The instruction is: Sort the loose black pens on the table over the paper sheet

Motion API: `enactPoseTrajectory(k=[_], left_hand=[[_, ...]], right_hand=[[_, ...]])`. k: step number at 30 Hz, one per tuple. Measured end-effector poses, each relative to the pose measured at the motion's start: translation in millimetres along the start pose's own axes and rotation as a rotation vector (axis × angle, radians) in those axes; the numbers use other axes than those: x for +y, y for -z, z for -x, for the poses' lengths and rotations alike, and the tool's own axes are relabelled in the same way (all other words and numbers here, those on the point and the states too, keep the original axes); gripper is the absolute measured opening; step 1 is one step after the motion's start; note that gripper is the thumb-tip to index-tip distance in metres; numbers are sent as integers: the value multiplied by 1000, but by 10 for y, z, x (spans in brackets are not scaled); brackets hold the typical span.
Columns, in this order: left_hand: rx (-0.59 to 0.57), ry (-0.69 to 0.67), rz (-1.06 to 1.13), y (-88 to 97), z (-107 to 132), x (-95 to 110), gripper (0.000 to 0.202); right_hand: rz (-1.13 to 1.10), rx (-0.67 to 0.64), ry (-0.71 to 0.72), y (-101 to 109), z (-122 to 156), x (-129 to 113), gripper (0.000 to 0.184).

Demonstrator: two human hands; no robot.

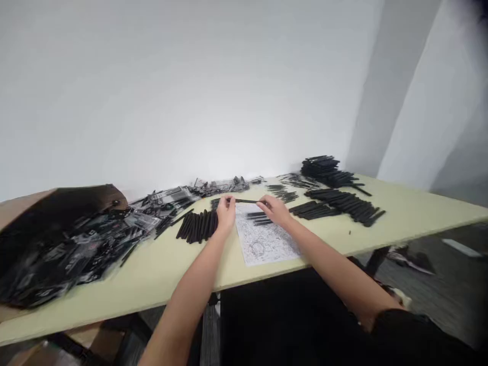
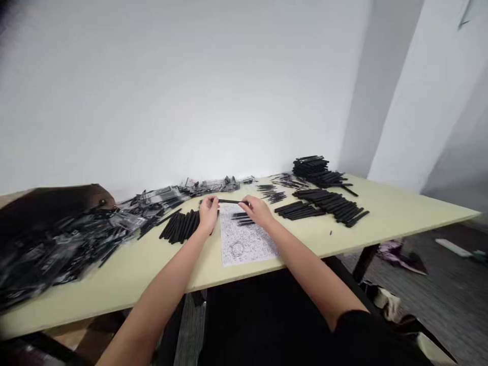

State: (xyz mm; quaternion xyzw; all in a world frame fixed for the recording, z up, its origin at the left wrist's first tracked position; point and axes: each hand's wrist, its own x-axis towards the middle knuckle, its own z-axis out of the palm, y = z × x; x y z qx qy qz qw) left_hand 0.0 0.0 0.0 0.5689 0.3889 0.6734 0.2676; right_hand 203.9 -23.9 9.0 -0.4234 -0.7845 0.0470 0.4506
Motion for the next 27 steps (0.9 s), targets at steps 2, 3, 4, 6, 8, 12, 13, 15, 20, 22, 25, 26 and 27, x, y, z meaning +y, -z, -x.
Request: enactPoseTrajectory(k=[2, 3, 4, 6, 8, 12, 13, 15, 20, 22, 25, 26, 27], left_hand=[[72, 42, 85, 9, -35, 37, 17], [107, 64, 123, 15, -51, 55, 18], [151, 91, 161, 21, -65, 71, 18], [235, 135, 238, 36, -88, 101, 19], [289, 172, 286, 52, -102, 124, 20], [333, 197, 131, 93, -93, 168, 21], [331, 181, 32, 108, -81, 185, 20], [306, 111, -221, 139, -46, 228, 18], [-26, -88, -917, 161, 75, 351, 18], [-133, -46, -1114, 143, 106, 369, 23], [-176, -7, -1304, 131, 118, 356, 32], [-175, 2, -1348, 136, 116, 347, 34], [-172, 11, -1386, 145, 113, 337, 35]], right_hand=[[-8, -48, 42, -10, 10, -21, 32], [-2, -66, 50, -13, 14, -29, 33], [9, -80, 48, -16, 17, -35, 34], [44, -98, 21, -17, 19, -38, 35], [123, -93, -63, -13, 15, -29, 32], [413, -27, -318, 7, 3, 30, 27], [491, -8, -383, 16, 2, 55, 27], [609, 8, -502, 38, 8, 120, 31], [752, -13, -761, 103, 39, 327, 36], [773, -60, -847, 123, 44, 403, 38], [765, -140, -946, 134, 32, 493, 44], [755, -175, -977, 132, 23, 517, 47], [746, -204, -1006, 128, 13, 539, 50]])
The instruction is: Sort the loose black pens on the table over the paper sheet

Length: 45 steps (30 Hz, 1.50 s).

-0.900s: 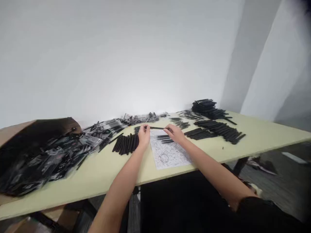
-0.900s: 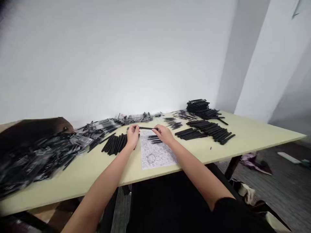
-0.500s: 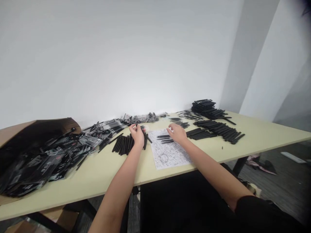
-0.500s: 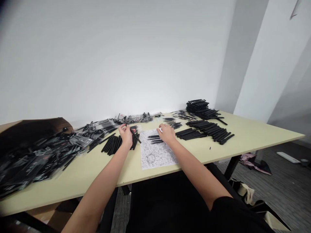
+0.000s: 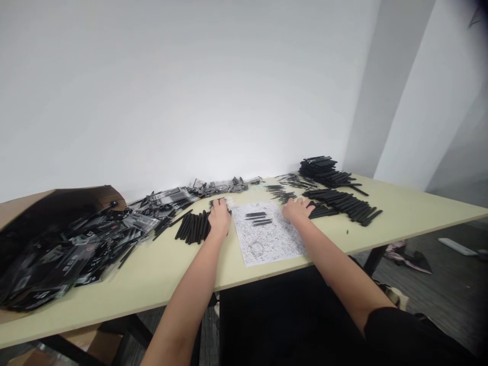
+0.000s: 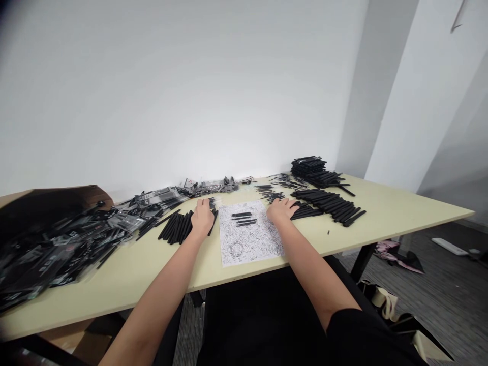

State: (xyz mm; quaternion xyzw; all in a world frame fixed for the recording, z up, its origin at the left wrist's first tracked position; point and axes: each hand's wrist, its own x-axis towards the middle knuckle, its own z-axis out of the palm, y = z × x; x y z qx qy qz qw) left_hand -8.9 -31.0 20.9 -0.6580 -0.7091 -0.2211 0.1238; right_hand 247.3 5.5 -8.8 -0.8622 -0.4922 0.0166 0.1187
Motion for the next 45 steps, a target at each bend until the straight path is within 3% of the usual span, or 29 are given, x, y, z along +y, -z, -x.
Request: enactPoseTrajectory(k=[4, 7, 17, 30, 45], left_hand=[[-43, 35, -106, -19, -5, -53, 32], [-73, 39, -144, -34, -7, -75, 30], [-175, 48, -189, -39, -16, -96, 36], [-109, 17, -218, -72, -17, -147, 33], [-126, 3, -237, -66, -4, -145, 34]], right_hand=[[-4, -151, -35, -35, -73, -15, 61], [-7, -188, -24, -59, -103, -12, 65], [26, -157, -23, -41, -82, 7, 58], [76, -130, 39, -75, -109, 42, 56], [92, -35, 104, -24, 30, 42, 43]])
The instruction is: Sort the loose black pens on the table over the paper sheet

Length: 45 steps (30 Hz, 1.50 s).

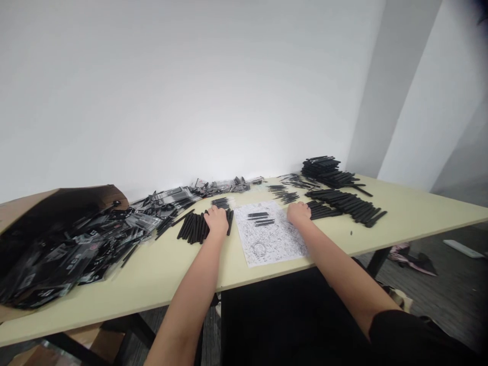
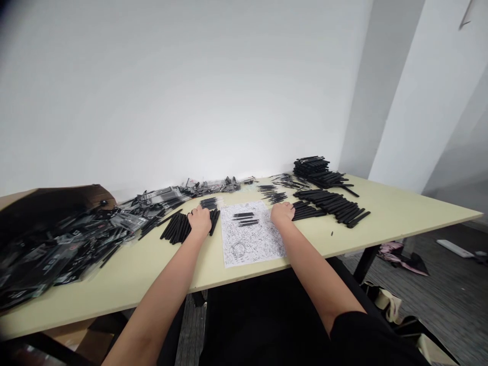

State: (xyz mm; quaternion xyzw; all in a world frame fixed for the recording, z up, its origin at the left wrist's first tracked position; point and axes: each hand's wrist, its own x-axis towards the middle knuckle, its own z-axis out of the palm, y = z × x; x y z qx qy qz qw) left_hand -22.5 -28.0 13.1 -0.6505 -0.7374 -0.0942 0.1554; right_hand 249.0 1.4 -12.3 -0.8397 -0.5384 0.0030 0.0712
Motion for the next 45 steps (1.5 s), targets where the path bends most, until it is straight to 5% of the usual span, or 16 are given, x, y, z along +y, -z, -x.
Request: enactPoseTrajectory(k=[17, 45], left_hand=[[-15, 5, 18, 8, 2, -4, 36], [19, -7, 52, -14, -3, 13, 32]], right_hand=[[-77, -42, 22, 167, 60, -10, 42], [-39, 181, 181, 44, 63, 150, 34]])
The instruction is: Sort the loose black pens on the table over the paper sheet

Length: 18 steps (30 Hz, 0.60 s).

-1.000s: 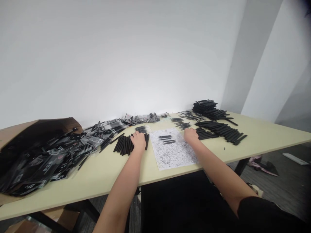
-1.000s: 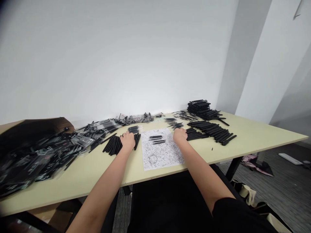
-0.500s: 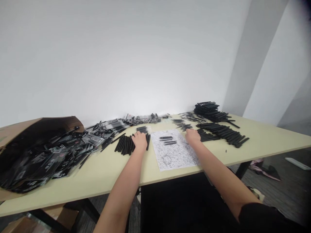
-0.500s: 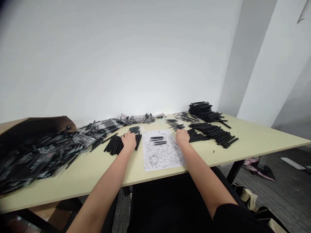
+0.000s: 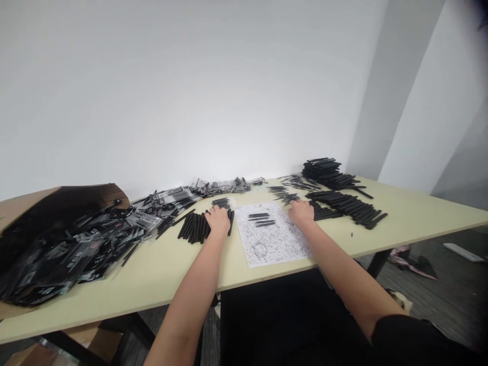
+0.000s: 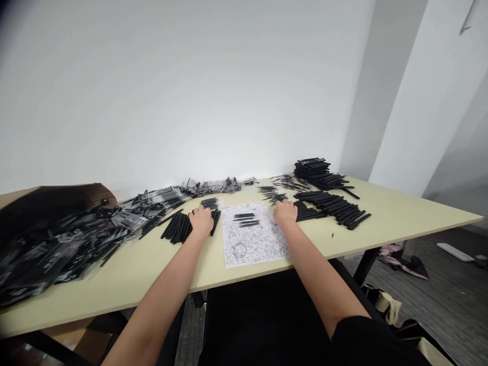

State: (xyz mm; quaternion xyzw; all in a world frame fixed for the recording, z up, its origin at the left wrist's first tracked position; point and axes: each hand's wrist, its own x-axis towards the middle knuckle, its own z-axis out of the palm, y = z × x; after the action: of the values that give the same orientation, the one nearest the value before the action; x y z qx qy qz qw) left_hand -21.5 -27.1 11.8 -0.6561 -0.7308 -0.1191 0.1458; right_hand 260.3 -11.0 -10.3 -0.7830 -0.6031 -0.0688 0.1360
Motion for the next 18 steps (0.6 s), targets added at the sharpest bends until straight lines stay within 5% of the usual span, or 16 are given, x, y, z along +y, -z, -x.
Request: enactPoseTrajectory(k=[7, 18], left_hand=[[15, 8, -1, -27, -11, 2, 37], [10, 10, 5, -34, -7, 6, 37]], right_hand=[[-27, -116, 34, -69, -45, 21, 37], [-23, -91, 14, -78, -36, 6, 36]])
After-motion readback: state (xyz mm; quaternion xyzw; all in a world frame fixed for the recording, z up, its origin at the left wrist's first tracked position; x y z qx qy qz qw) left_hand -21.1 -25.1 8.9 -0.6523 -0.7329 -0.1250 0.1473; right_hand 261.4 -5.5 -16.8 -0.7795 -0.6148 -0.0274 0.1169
